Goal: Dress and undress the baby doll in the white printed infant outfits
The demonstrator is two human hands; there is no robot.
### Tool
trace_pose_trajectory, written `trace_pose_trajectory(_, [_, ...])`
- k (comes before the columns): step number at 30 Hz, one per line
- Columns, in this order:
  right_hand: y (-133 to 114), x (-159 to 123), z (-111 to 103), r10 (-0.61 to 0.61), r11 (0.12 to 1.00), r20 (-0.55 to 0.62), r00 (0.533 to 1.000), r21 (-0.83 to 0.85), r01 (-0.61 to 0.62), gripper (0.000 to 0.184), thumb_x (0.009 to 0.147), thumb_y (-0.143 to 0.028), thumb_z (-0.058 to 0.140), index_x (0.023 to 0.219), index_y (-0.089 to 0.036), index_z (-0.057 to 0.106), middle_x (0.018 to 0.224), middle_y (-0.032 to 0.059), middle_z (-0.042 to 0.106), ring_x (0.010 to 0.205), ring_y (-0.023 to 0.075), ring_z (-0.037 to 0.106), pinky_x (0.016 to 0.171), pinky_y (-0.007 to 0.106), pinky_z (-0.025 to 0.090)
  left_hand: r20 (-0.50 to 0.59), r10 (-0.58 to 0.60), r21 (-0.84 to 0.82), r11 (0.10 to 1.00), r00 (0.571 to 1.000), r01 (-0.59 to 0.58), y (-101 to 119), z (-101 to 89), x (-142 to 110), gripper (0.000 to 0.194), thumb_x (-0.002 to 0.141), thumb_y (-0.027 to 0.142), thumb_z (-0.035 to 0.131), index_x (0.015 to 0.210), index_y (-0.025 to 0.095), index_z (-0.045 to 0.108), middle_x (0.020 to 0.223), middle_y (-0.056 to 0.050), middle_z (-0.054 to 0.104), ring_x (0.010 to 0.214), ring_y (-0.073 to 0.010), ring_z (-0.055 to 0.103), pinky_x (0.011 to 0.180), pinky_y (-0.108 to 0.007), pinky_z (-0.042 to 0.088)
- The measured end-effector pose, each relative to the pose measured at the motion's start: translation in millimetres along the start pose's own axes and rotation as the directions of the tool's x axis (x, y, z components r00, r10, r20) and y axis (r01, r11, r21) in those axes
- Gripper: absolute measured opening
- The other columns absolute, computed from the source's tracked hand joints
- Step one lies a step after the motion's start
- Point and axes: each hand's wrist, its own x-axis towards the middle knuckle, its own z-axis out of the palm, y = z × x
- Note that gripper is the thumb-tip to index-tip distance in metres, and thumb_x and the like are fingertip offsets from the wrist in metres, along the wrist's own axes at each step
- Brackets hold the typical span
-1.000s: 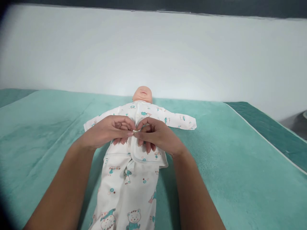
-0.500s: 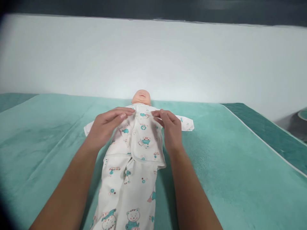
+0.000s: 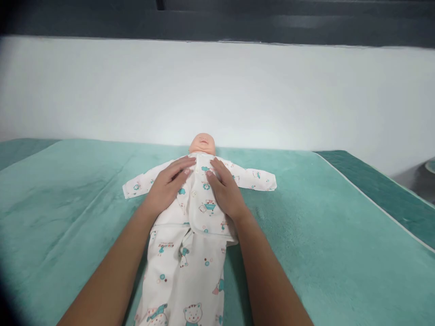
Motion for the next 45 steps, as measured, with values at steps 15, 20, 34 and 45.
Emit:
trace_pose_trajectory(15, [8, 7, -1, 0.025, 0.999, -0.042, 0.999, -0.028, -0.026, 0.051, 0.091, -0.048, 0.051, 0.138, -0.027, 0.054, 0.154, -0.0002, 0.039, 0.144, 0.0189, 0.032, 0.123, 0.04, 0.021, 0.092, 0.029, 0.26, 0.964, 0.995, -0.052, -15, 5.6, 25, 0.042, 0.1, 0.037, 0.035, 0.136, 0.026, 0.053, 0.141, -0.002, 0.055, 0.132, -0.0208, 0.047, 0.114, -0.041, 0.035])
trace_pose_trajectory(20, [5, 4, 0, 0.005, 1.0, -0.024, 1.0, -0.02, -0.006, 0.052, 0.091, -0.049, 0.053, 0.139, -0.028, 0.052, 0.155, -0.0013, 0.038, 0.145, 0.019, 0.031, 0.123, 0.039, 0.021, 0.073, 0.025, 0.269, 0.962, 0.997, -0.044, -14, 5.2, 24, 0.041, 0.099, 0.037, 0.038, 0.135, 0.025, 0.053, 0.14, -0.002, 0.055, 0.131, -0.0206, 0.046, 0.112, -0.039, 0.037])
trace_pose_trajectory(34, [-6, 39, 5, -0.301, 0.919, 0.071, 0.951, -0.246, 0.309, 0.032, 0.096, -0.038, 0.043, 0.116, -0.027, 0.066, 0.128, 0.002, 0.063, 0.123, 0.0217, 0.052, 0.109, 0.04, 0.036, 0.069, -0.018, 0.191, 0.982, 0.997, 0.005, -11, 7.8, 22, 0.041, 0.098, 0.035, 0.039, 0.136, 0.027, 0.053, 0.141, -0.002, 0.054, 0.132, -0.0206, 0.045, 0.112, -0.039, 0.035])
trace_pose_trajectory(45, [-1, 45, 2, -0.253, 0.905, 0.159, 0.954, -0.31, 0.291, 0.036, 0.097, -0.041, 0.04, 0.124, -0.029, 0.061, 0.138, 0.0025, 0.056, 0.133, 0.0223, 0.043, 0.114, 0.044, 0.028, 0.044, -0.049, 0.165, 0.985, 0.998, 0.041, -10, 8.7, 20, 0.04, 0.098, 0.036, 0.043, 0.136, 0.027, 0.053, 0.142, -0.002, 0.053, 0.133, -0.0199, 0.044, 0.112, -0.038, 0.035])
